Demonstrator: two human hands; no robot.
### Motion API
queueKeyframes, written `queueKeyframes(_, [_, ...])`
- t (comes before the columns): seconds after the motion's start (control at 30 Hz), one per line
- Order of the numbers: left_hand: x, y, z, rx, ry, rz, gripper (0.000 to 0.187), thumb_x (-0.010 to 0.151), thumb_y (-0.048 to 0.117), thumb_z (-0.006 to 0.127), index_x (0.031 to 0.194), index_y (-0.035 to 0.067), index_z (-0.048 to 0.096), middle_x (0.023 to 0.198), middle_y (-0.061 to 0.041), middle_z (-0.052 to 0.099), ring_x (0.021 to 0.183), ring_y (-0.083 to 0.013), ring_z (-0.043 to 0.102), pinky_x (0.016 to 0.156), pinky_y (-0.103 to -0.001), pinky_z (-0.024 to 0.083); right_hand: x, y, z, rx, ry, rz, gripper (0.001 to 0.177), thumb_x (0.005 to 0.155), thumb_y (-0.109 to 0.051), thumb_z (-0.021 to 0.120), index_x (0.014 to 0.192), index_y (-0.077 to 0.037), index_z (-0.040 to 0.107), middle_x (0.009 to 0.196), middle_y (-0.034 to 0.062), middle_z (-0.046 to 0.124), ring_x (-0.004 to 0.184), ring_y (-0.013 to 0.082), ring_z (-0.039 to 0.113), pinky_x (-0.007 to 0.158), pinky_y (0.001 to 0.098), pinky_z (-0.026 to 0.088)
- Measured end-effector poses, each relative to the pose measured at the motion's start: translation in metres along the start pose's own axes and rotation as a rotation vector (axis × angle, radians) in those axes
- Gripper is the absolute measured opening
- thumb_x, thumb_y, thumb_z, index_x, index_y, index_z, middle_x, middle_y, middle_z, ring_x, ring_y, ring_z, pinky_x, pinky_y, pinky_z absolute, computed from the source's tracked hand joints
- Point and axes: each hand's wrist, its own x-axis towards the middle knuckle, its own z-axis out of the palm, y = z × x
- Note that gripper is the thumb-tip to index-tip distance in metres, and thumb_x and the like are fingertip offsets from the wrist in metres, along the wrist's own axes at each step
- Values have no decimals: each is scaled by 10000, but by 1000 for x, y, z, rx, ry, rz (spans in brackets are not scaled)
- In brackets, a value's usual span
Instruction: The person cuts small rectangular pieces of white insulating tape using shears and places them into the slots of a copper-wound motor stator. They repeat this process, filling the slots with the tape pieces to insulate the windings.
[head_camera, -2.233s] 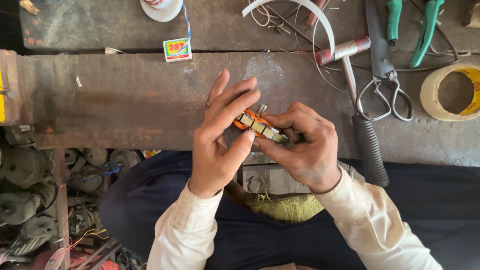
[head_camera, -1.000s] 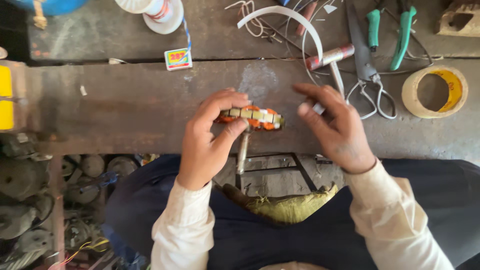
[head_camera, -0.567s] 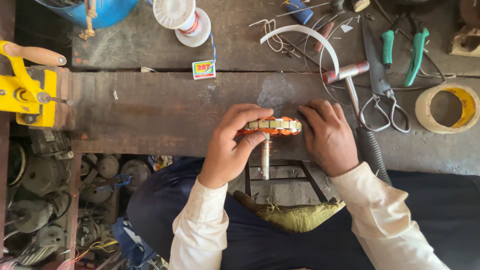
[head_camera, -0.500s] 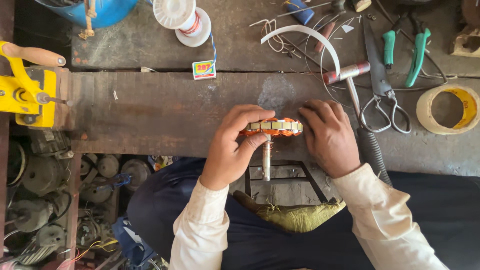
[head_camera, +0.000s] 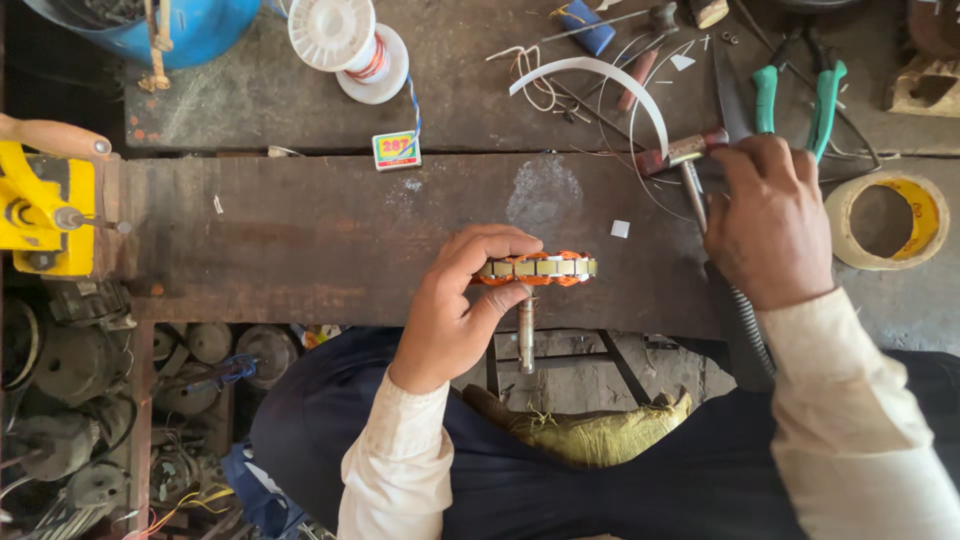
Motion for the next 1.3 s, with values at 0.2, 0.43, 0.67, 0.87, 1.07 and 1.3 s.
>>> queueKeyframes(0.2, [0, -2, -1, 11, 4, 10, 364, 881, -13, 731, 1228, 82, 676, 1252, -66, 676, 1194, -232, 652, 1027, -334, 520, 14, 35, 10, -6, -43, 3, 409, 836, -161, 791, 1211, -46, 677, 1243, 273, 569, 1160, 476, 567, 991, 510, 496])
queueKeyframes(0.43, [-1, -7, -2, -52, 15, -6, 333, 934, 21, 719, 1257, 82, 673, 1297, -74, 654, 1228, -220, 652, 1054, -327, 520, 11, 26, 18, 40, 40, 142, 641, 853, -117, 748, 1444, 26, 544, 1217, 310, 555, 1086, 499, 577, 913, 542, 500])
queueKeyframes(0.67, [-2, -11, 2, -51, 61, -3, 392, 872, 84, 829, 1234, 71, 680, 1276, -84, 663, 1179, -215, 678, 1004, -315, 551, 7, 30, -27, 434, 154, 255, 529, 904, -113, 651, 1411, -7, 542, 1102, 162, 615, 972, 274, 617, 754, 397, 528])
queueKeyframes(0.87, [1, -10, 5, -5, 79, 7, 393, 823, 66, 845, 1190, 65, 706, 1225, -90, 694, 1122, -213, 708, 962, -313, 571, -5, 22, -73, 1327, 89, 302, 534, 1067, -247, 547, 1510, 43, 477, 1171, 106, 598, 907, 131, 662, 704, 263, 548])
queueKeyframes(1.07, [7, -8, 19, 69, 221, 33, 356, 858, 69, 837, 1192, 59, 714, 1172, -94, 733, 1050, -191, 742, 919, -295, 583, -24, -42, -60, 1553, -70, 635, 616, 1035, -235, 587, 1559, 62, 457, 1264, 158, 596, 956, 211, 625, 806, 309, 523])
queueKeyframes(1.3, [16, -21, 21, 68, 349, 36, 348, 860, 108, 845, 1178, 39, 723, 1077, -97, 754, 934, -165, 752, 842, -285, 591, -123, -73, -54, 2115, -148, 334, 877, 799, -47, 785, 1540, 51, 326, 1612, 181, 378, 1219, 290, 594, 953, 323, 523])
